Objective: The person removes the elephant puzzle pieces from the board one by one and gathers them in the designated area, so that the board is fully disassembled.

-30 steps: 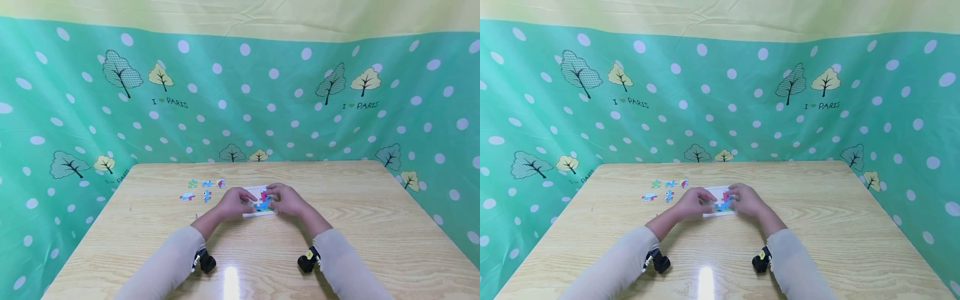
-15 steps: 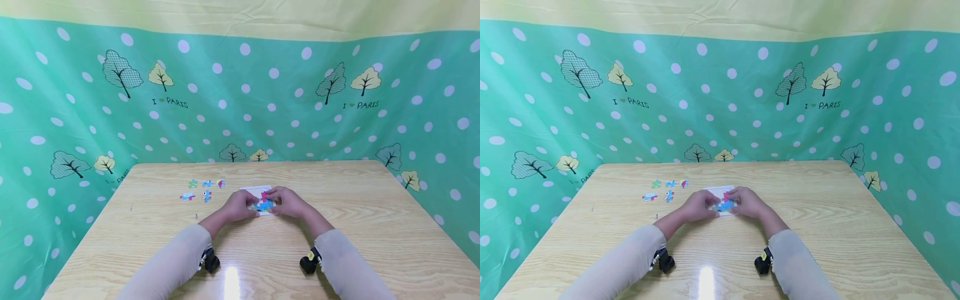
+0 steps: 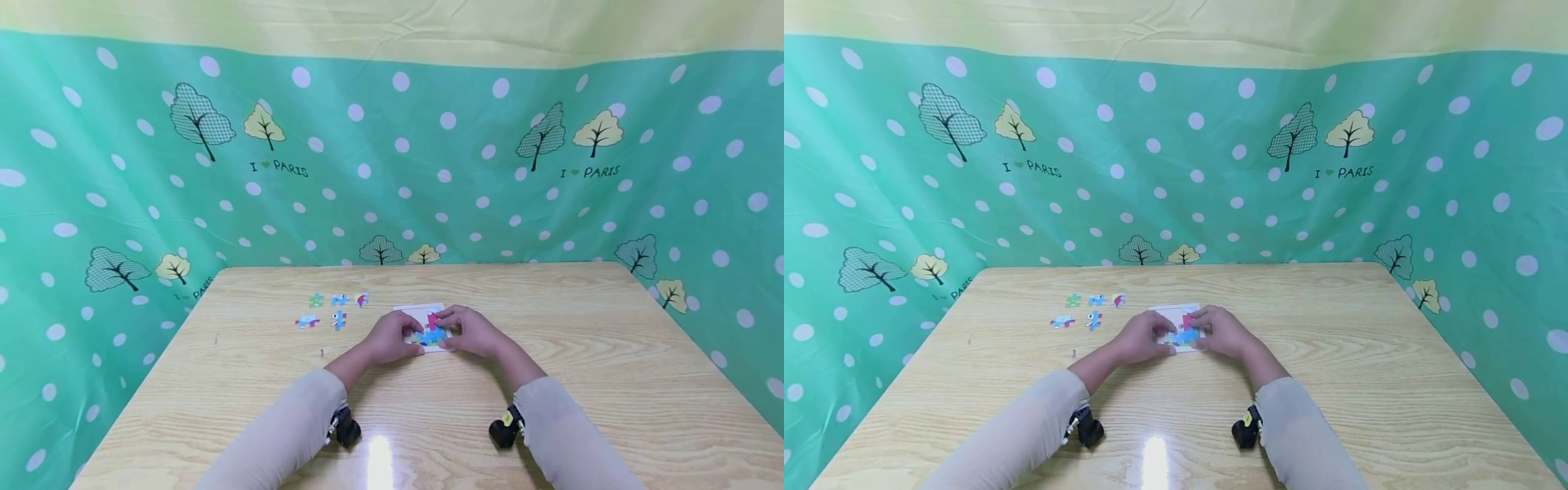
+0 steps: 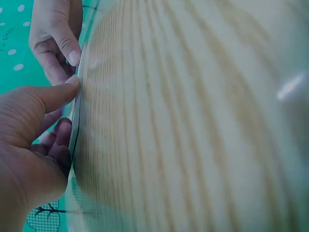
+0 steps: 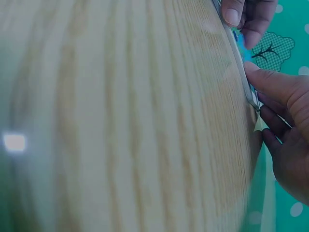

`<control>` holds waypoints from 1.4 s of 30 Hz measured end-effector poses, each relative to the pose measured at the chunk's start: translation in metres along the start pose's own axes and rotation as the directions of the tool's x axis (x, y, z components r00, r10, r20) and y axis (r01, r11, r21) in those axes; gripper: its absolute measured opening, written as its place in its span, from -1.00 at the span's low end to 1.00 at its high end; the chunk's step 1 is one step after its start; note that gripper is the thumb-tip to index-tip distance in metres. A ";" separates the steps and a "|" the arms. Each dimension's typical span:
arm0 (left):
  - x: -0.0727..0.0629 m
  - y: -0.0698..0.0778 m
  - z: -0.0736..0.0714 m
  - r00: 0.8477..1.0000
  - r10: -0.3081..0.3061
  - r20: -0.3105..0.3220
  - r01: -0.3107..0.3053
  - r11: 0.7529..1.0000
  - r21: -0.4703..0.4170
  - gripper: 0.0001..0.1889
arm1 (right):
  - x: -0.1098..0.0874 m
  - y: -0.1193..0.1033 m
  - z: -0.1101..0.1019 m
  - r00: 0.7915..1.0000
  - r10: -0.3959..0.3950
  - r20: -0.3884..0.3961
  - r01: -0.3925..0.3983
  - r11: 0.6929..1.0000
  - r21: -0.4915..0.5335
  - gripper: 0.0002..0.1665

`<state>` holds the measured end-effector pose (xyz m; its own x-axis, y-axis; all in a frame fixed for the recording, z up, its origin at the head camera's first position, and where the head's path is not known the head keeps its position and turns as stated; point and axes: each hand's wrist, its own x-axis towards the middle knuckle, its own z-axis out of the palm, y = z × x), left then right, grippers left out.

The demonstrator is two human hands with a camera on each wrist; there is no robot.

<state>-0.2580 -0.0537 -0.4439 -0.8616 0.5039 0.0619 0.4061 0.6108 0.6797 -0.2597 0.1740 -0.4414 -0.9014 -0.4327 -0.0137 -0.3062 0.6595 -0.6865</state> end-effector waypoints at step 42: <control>-0.031 -0.022 -0.025 0.996 -0.079 -0.045 0.060 0.946 -0.320 -0.65 | -0.002 -0.001 0.003 0.997 0.070 -0.015 -0.069 0.997 0.028 -0.51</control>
<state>-0.2473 -0.0980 -0.4427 -0.9038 0.4260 0.0414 0.2348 0.4126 0.8801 -0.2572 0.1725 -0.4430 -0.9250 -0.3765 -0.0507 -0.2342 0.6703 -0.7042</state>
